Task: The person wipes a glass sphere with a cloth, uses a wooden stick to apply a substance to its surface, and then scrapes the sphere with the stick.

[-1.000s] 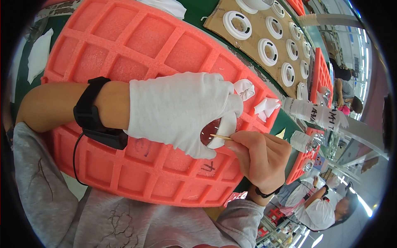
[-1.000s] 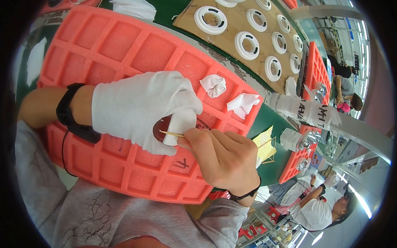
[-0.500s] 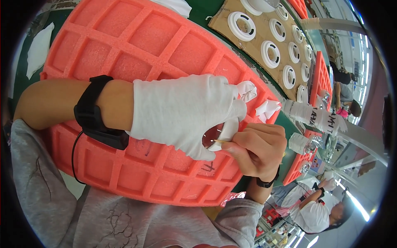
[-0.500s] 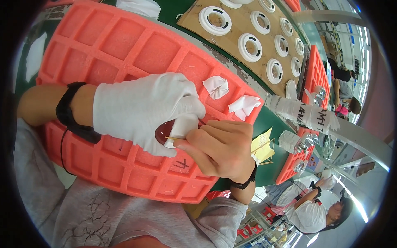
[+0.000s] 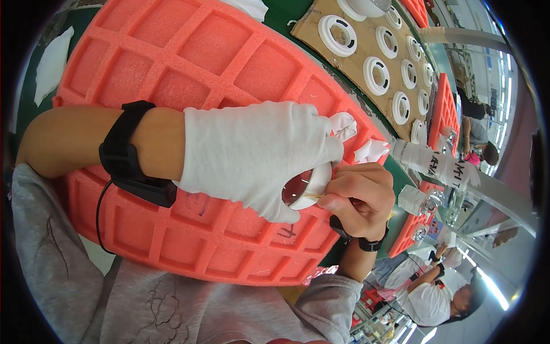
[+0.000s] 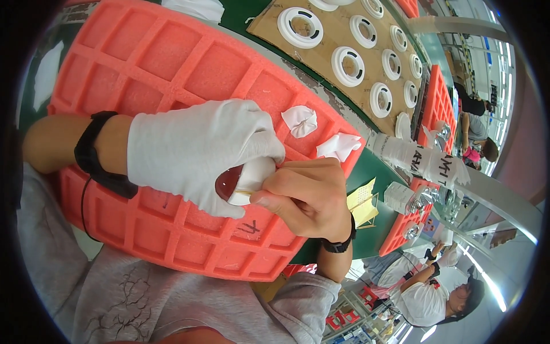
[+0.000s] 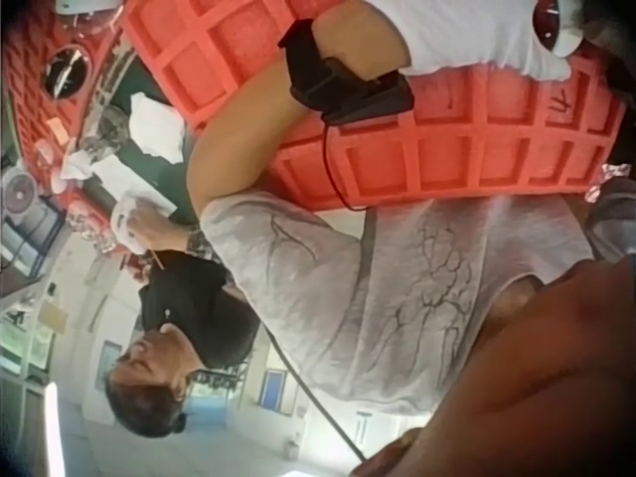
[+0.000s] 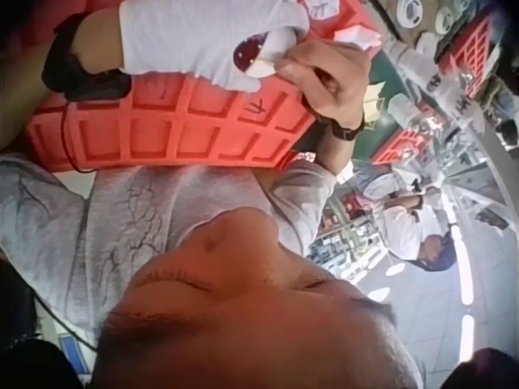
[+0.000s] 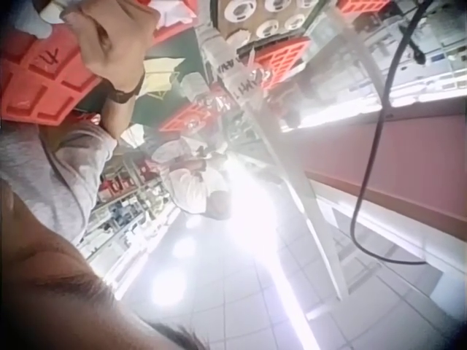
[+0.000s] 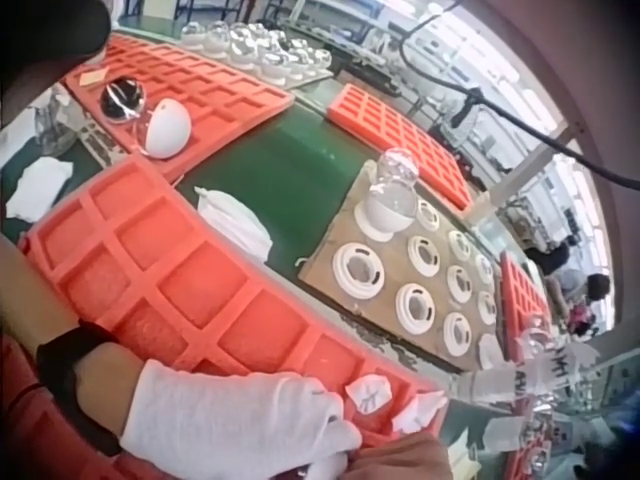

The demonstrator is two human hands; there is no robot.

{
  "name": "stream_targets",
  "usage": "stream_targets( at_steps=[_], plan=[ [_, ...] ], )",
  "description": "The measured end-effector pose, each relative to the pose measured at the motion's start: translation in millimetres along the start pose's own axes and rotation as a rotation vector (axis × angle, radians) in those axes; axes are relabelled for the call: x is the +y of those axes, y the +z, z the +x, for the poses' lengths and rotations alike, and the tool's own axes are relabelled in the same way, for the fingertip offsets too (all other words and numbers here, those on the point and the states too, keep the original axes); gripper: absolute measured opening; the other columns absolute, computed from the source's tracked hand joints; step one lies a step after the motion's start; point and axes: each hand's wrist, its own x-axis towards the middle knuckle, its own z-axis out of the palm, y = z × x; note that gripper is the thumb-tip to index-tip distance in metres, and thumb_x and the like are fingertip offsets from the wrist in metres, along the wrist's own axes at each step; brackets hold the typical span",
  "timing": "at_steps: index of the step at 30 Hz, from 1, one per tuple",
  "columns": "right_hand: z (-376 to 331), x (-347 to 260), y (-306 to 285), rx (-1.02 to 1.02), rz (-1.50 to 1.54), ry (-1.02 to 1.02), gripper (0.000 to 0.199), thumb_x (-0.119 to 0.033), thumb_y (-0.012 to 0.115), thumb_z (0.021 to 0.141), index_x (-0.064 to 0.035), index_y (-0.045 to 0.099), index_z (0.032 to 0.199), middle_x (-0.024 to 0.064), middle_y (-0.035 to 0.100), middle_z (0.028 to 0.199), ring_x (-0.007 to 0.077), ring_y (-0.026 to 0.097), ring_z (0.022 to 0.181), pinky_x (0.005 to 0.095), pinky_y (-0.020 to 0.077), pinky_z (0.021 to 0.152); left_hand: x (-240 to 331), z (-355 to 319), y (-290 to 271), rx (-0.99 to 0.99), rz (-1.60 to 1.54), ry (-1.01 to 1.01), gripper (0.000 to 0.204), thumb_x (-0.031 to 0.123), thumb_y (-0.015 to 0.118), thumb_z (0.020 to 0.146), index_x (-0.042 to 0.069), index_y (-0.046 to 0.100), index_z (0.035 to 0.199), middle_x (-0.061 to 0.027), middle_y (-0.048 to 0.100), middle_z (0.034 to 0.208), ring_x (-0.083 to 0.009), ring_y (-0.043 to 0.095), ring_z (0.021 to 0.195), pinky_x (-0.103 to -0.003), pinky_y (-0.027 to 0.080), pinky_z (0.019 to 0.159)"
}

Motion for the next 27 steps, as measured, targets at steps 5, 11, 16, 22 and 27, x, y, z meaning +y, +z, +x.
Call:
stream_targets(
  at_steps=[5, 11, 16, 22, 27],
  plan=[
    [0.1, 2.9, -0.7, -0.007, 0.08, 0.021, 0.017, -0.012, 0.076, 0.079, 0.0001, 0.067, 0.072, 0.0084, 0.06, 0.059, 0.0203, 0.053, 0.046, 0.0312, 0.0383, 0.046, -0.3, 0.1, -0.3, -0.009, 0.006, -0.016, 0.023, 0.024, 0.082, 0.072, 0.012, 0.062, 0.078, -0.0032, 0.063, 0.095, -0.0289, 0.056, 0.094, -0.041, 0.047, 0.084],
    [-1.1, 7.3, -6.5, -0.069, 0.152, 0.035, 0.007, -0.004, 0.076, 0.085, -0.0019, 0.07, 0.082, 0.008, 0.065, 0.068, 0.0221, 0.061, 0.056, 0.0302, 0.0431, 0.05, 1.4, 2.5, -3.8, -0.089, -0.028, -0.066, 0.028, 0.025, 0.082, 0.073, 0.011, 0.063, 0.087, -0.0037, 0.063, 0.095, -0.029, 0.057, 0.095, -0.041, 0.047, 0.086],
    [-1.5, 14.5, -5.5, -0.05, 0.258, 0.041, 0.008, -0.003, 0.073, 0.088, -0.0006, 0.069, 0.082, 0.0083, 0.067, 0.071, 0.0199, 0.063, 0.057, 0.0296, 0.0445, 0.051, 0.2, 0.1, -0.8, 0.026, -0.047, -0.026, 0.034, 0.024, 0.083, 0.073, 0.009, 0.061, 0.095, -0.0044, 0.063, 0.095, -0.029, 0.057, 0.095, -0.041, 0.047, 0.087],
    [-18.8, 22.8, -5.2, 0.101, 0.549, 0.091, 0.009, -0.003, 0.063, 0.095, 0.0001, 0.063, 0.104, 0.0114, 0.069, 0.078, 0.0173, 0.059, 0.055, 0.0311, 0.0455, 0.05, -3.1, -2.6, -1.1, 0.0, -0.03, -0.048, 0.047, 0.024, 0.084, 0.071, 0.008, 0.062, 0.109, -0.0101, 0.064, 0.1, -0.0304, 0.058, 0.101, -0.043, 0.047, 0.09],
    [-19.8, -8.5, -24.9, 0.344, 0.747, -0.052, 0.029, -0.013, 0.059, 0.1, -0.0041, 0.047, 0.125, 0.0075, 0.064, 0.087, 0.0179, 0.054, 0.048, 0.0324, 0.0405, 0.044, -7.1, -3.6, -4.7, 0.091, 0.173, 0.219, 0.058, 0.025, 0.086, 0.069, 0.007, 0.061, 0.117, -0.0155, 0.063, 0.11, -0.0331, 0.058, 0.107, -0.048, 0.047, 0.094]
  ],
)
